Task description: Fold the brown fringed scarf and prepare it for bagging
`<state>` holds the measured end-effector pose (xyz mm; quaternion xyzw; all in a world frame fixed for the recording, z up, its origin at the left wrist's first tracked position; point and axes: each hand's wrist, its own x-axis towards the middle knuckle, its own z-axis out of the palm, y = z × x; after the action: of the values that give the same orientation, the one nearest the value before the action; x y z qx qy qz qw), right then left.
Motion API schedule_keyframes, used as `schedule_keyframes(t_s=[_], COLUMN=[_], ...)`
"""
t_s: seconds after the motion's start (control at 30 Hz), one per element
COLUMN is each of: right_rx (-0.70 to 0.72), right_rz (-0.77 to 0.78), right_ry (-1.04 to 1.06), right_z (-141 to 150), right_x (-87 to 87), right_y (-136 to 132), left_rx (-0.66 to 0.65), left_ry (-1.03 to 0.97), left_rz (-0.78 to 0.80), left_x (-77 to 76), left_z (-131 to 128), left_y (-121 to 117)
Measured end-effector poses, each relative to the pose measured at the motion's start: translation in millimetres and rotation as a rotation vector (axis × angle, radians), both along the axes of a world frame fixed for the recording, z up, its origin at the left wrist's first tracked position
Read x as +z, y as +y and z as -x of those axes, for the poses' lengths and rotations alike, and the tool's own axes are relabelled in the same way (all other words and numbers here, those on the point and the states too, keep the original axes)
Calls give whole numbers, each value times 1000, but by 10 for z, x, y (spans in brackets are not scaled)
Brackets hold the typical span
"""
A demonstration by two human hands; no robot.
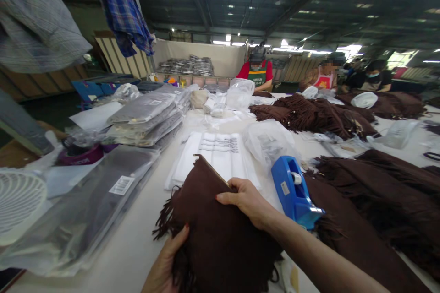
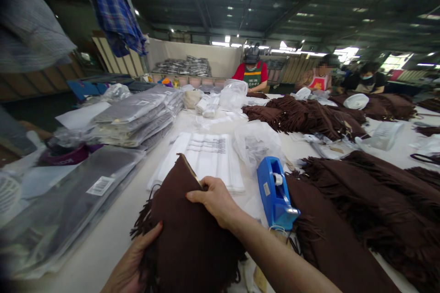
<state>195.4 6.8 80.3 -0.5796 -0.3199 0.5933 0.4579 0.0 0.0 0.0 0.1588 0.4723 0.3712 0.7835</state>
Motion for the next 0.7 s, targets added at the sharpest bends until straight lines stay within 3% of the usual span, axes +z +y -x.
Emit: schedule_keyframes(t_s=[0.13, 0.23, 0.4, 0.57, 0.7], right_rx=[-40, -18, 35, 151, 136], right_rz=[-41, -68, -109, -117, -222], right_ry=[55, 95, 103, 90, 116], right_z=[99, 119, 101, 113, 178], right_x=[204, 329, 419, 425, 500], right_y=[93, 154, 212, 202, 155], left_rx=[50, 97, 130, 116, -4], left_ry=[49, 76, 68, 64, 111], left_rz=[17, -55, -180, -437, -632], left_x=[332, 582, 741, 869, 1242], left_z=[-133, -111, -35, 49, 148], left_y=[300, 495, 643, 785, 1000])
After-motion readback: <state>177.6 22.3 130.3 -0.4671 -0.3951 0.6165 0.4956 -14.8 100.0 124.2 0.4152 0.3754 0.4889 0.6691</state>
